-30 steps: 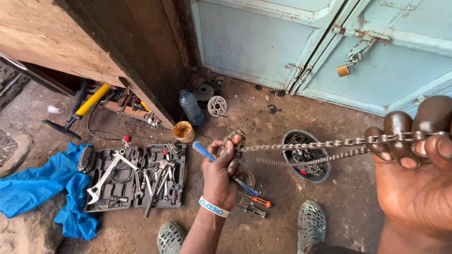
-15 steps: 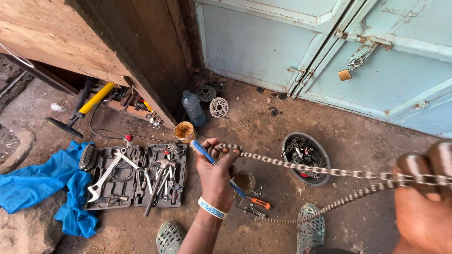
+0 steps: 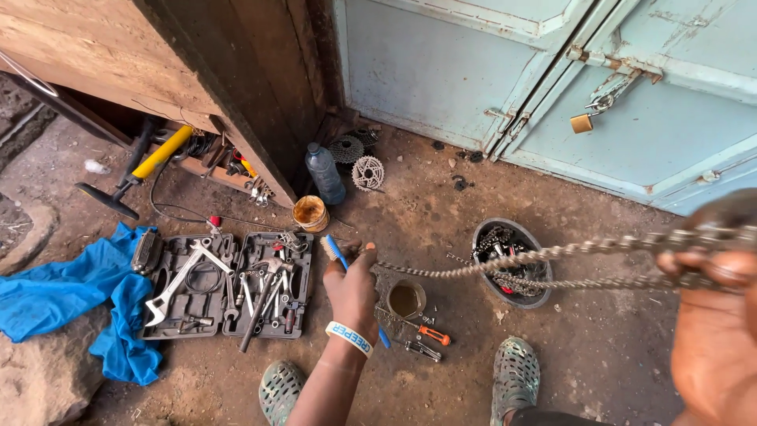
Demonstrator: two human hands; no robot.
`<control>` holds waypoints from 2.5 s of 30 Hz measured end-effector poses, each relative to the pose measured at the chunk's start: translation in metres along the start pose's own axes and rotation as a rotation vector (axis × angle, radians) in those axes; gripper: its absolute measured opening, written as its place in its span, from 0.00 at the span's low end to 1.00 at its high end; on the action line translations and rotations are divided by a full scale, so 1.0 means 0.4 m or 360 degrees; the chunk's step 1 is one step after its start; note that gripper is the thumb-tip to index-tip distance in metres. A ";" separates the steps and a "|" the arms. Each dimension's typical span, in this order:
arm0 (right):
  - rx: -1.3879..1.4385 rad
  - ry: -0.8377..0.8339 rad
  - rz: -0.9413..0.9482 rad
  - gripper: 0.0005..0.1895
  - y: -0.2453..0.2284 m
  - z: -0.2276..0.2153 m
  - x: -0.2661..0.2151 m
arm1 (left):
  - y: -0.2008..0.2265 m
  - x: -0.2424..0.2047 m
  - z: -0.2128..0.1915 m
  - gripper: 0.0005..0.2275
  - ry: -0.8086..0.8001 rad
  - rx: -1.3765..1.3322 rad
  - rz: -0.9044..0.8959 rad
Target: The person cleans a bicycle chain by hand using a toothbrush and a liquid from a small container. They scrub the chain links and dip the brush into the container repeatedly.
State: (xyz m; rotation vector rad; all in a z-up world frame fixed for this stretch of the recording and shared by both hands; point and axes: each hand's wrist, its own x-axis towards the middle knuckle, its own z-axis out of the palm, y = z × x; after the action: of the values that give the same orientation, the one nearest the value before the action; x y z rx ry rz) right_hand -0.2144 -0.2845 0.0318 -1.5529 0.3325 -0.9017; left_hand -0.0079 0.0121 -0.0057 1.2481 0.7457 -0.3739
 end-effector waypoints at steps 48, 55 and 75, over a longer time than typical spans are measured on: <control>-0.1088 -0.0735 -0.0540 0.10 -0.291 0.498 -0.042 | 0.059 -0.045 -0.095 0.16 -0.0979 0.1584 0.1316; -0.1203 -0.0870 -0.0300 0.13 -0.211 0.487 -0.068 | 0.094 -0.044 -0.108 0.12 -0.0772 0.1359 0.1134; -0.1227 -0.1024 -0.0054 0.22 0.109 0.453 -0.152 | 0.105 -0.096 -0.116 0.13 -0.0825 0.1348 0.1060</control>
State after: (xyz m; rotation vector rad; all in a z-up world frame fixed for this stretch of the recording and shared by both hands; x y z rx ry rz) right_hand -0.1145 -0.1240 -0.0206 -2.4602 0.1870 -0.2406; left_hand -0.0227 0.0632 0.0448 1.9826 -0.3459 -0.4438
